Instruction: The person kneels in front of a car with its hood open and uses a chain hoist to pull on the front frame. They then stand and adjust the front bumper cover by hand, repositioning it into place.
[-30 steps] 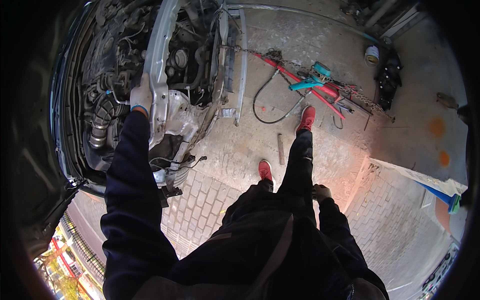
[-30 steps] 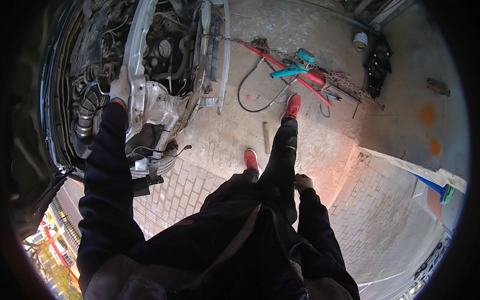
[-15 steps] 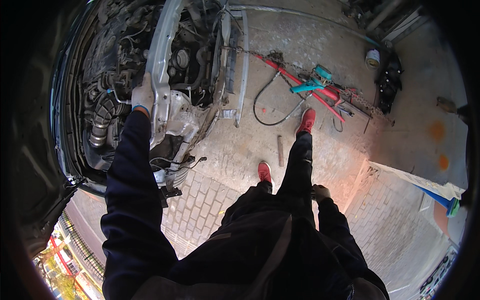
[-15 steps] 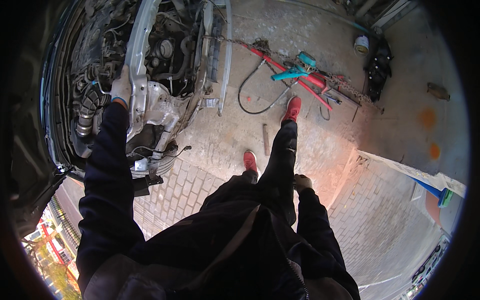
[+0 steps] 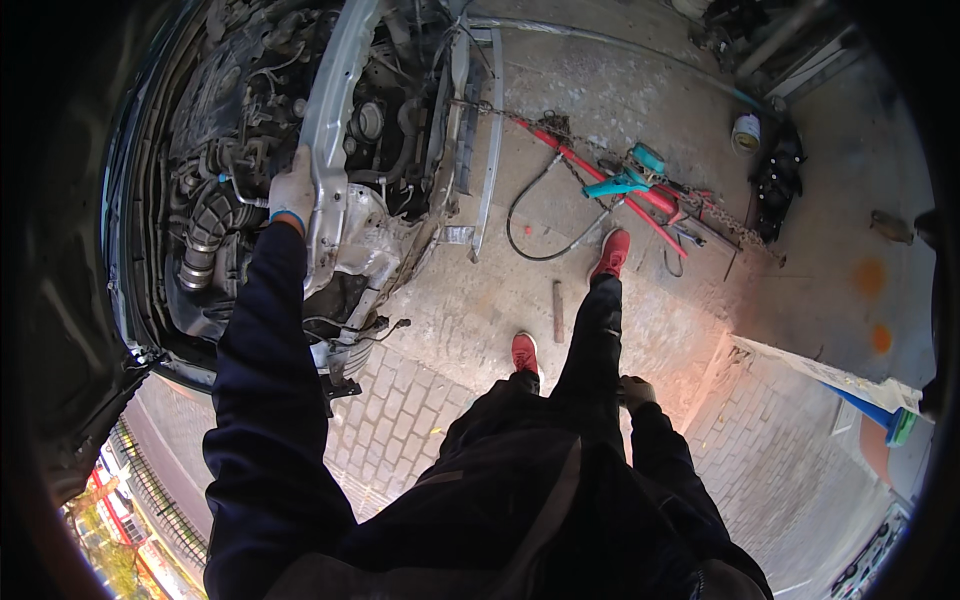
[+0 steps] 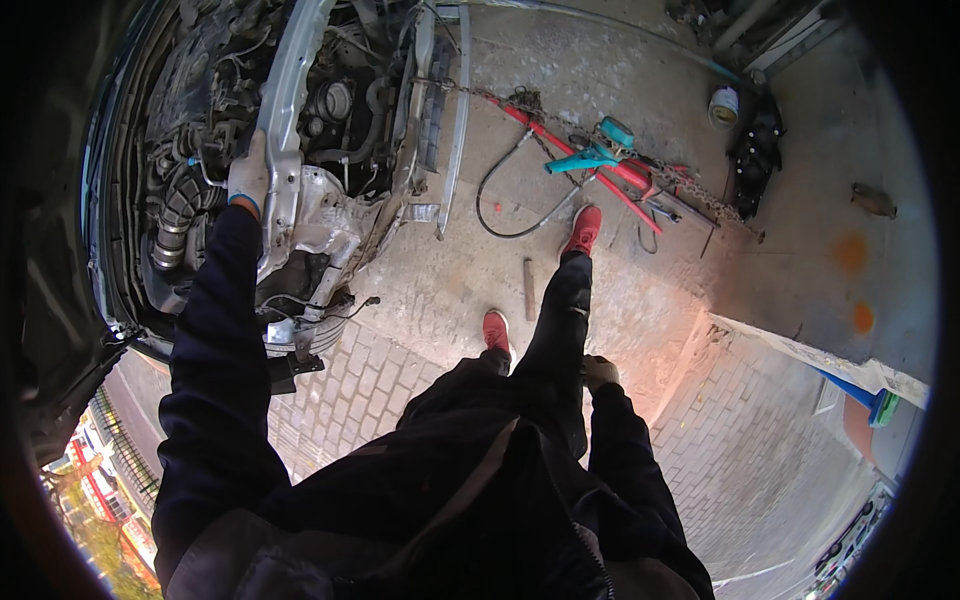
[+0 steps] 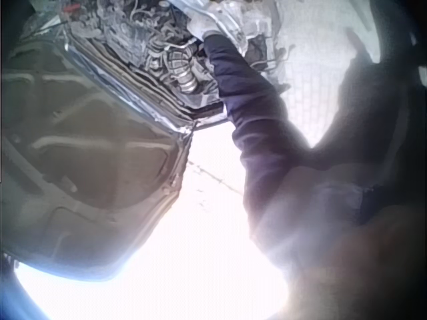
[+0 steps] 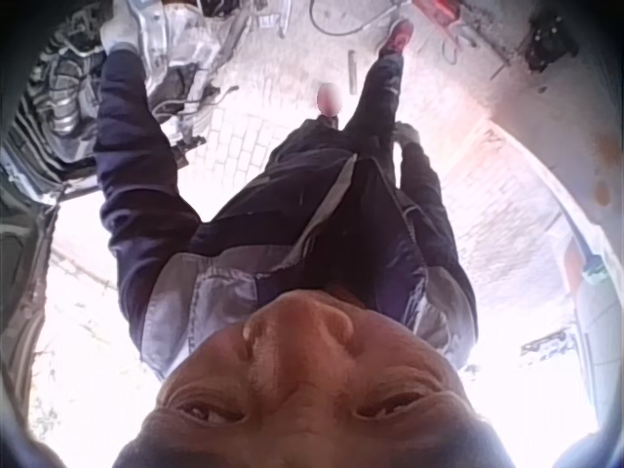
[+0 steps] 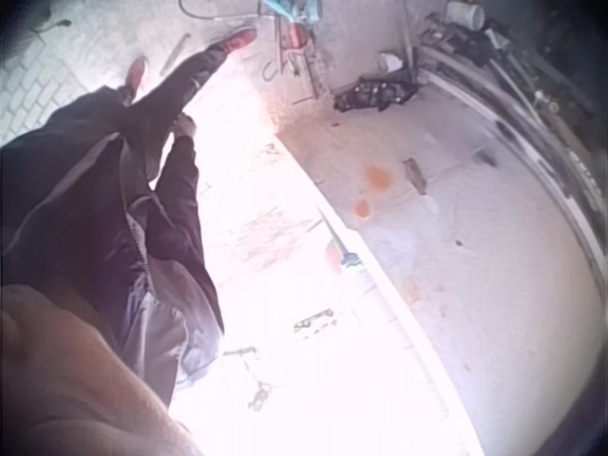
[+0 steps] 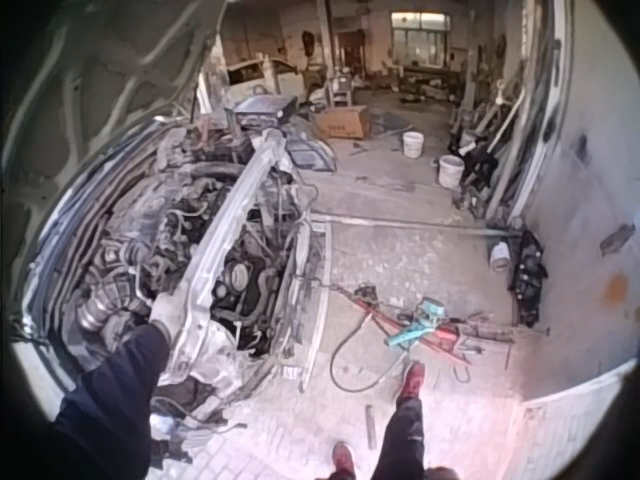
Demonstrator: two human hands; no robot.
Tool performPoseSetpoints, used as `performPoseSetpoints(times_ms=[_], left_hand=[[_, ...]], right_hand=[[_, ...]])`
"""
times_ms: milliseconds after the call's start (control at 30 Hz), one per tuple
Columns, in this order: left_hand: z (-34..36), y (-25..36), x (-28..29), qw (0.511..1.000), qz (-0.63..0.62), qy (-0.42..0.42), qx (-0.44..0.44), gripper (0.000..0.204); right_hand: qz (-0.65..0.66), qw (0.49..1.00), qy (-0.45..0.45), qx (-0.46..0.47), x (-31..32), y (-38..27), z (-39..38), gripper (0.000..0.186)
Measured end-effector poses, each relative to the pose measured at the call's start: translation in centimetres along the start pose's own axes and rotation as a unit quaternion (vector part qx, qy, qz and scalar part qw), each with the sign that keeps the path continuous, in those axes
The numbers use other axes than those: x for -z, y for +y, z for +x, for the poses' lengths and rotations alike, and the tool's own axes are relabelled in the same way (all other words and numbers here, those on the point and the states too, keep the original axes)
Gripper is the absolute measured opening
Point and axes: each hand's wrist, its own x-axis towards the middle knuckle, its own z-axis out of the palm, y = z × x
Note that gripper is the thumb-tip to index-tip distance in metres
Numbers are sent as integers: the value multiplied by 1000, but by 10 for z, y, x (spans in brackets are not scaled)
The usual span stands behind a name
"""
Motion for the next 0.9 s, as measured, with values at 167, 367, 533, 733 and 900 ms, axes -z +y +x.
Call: performPoseSetpoints(times_ms=[167,367,533,733,900], left_hand=[[2,-1,2,998,55,-18,-27,88],[-12,15,7,999,29,-9,34,90],[-22,27,8,998,25,8,53,84],[-31,40,13,997,64,19,32,76],[-50,58,16,994,95,44,12,63]], right_hand=[[-23,999,21,-16,0,-1,0,35],[-52,998,22,-5,-2,-10,-10,37],[-26,1000,-11,10,3,1,5,31],[-219,955,-31,198,16,25,38,29],[-82,996,5,35,24,9,32,28]])
